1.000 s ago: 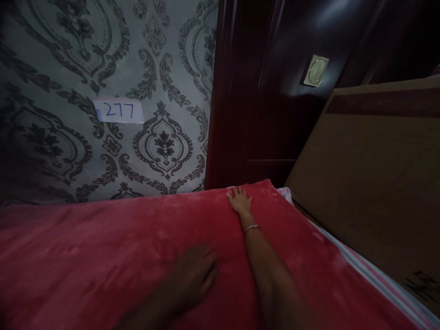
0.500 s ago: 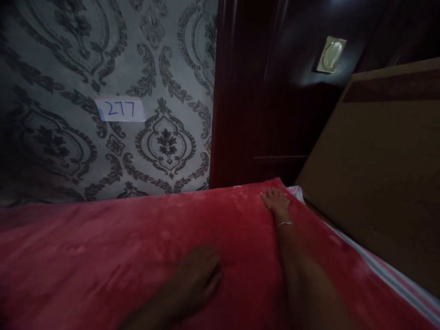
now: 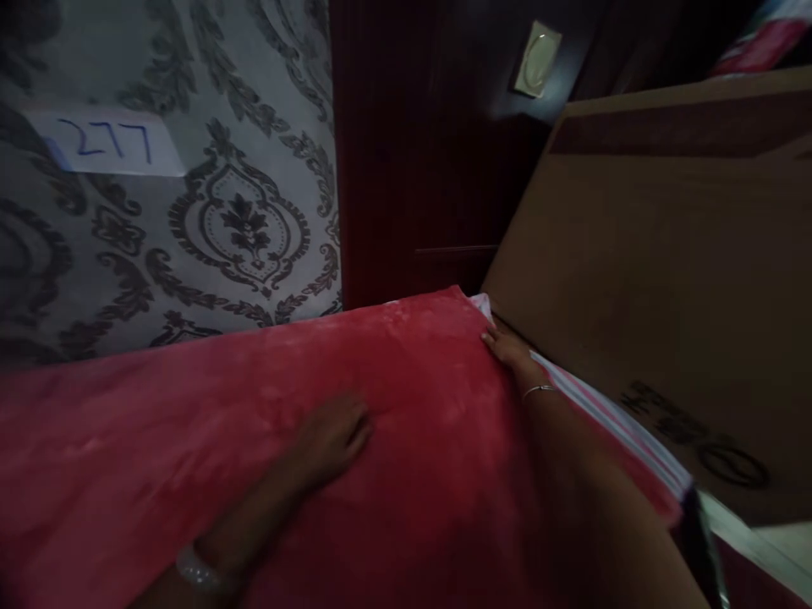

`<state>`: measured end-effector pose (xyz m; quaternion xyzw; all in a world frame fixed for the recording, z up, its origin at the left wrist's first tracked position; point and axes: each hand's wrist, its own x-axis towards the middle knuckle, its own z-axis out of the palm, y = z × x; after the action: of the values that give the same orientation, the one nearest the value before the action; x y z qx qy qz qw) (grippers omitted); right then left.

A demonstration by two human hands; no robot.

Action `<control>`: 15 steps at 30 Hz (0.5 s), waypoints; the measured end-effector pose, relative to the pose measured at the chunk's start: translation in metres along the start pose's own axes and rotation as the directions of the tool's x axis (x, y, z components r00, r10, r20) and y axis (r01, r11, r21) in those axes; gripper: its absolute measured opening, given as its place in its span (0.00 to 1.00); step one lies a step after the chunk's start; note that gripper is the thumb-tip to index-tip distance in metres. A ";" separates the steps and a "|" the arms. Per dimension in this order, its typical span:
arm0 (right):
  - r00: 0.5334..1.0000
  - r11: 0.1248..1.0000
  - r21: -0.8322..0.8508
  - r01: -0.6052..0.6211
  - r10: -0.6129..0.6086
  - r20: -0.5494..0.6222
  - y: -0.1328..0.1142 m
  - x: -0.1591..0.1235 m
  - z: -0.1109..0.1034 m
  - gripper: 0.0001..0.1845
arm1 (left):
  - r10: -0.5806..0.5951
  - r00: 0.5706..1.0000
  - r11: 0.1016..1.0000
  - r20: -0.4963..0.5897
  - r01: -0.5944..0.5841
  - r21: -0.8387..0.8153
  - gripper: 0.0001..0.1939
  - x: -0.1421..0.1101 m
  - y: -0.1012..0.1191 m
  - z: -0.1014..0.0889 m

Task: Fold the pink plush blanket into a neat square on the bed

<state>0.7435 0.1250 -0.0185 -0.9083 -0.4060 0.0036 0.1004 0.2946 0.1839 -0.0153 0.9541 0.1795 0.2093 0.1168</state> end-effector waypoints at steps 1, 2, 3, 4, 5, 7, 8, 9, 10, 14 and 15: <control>1.000 1.000 0.006 -0.022 0.022 -0.016 0.011 -0.016 -0.004 0.28 | 0.004 1.000 1.000 0.003 -0.004 -0.002 0.09 0.001 -0.001 0.000; 0.998 0.999 0.010 -0.049 0.049 -0.035 0.022 -0.033 -0.009 0.28 | 0.007 1.000 1.000 0.005 -0.007 -0.006 0.10 0.002 -0.002 0.000; 0.995 0.997 0.014 -0.082 0.083 -0.054 0.033 -0.051 -0.013 0.27 | 0.006 1.000 1.000 0.006 -0.006 -0.011 0.10 0.003 -0.003 0.000; 0.990 0.993 0.017 -0.117 0.118 -0.072 0.043 -0.070 -0.017 0.27 | 0.002 1.000 1.000 0.009 -0.002 -0.016 0.11 0.004 -0.004 -0.001; 0.985 0.988 0.020 -0.150 0.151 -0.088 0.053 -0.090 -0.020 0.26 | -0.004 1.000 1.000 0.012 0.005 -0.017 0.11 0.005 -0.005 -0.001; 0.972 0.979 0.027 -0.202 0.204 -0.118 0.071 -0.128 -0.027 0.24 | -0.014 1.000 1.000 0.020 0.015 -0.018 0.12 0.007 -0.007 -0.001; 0.965 0.974 0.029 -0.224 0.226 -0.132 0.079 -0.146 -0.030 0.22 | -0.017 1.000 1.000 0.022 0.018 -0.020 0.13 0.008 -0.008 -0.001; 0.958 0.969 0.031 -0.246 0.247 -0.145 0.086 -0.162 -0.033 0.21 | -0.017 1.000 1.000 0.023 0.018 -0.021 0.14 0.009 -0.009 -0.001; 0.950 0.963 0.032 -0.269 0.270 -0.155 0.092 -0.178 -0.035 0.21 | -0.018 1.000 1.000 0.022 0.018 -0.020 0.14 0.010 -0.010 0.000; 0.920 0.935 0.029 -0.353 0.353 -0.169 0.108 -0.221 -0.042 0.21 | -0.032 0.999 0.999 0.023 0.031 0.038 0.15 0.016 -0.006 -0.002; 0.918 0.932 0.026 -0.362 0.361 -0.164 0.110 -0.227 -0.043 0.21 | -0.045 0.998 0.997 0.031 0.043 0.062 0.14 0.017 -0.002 -0.004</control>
<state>0.6766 -0.1221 -0.0135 -0.9650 -0.2216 -0.0547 0.1293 0.3065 0.1928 -0.0059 0.9563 0.2049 0.1855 0.0949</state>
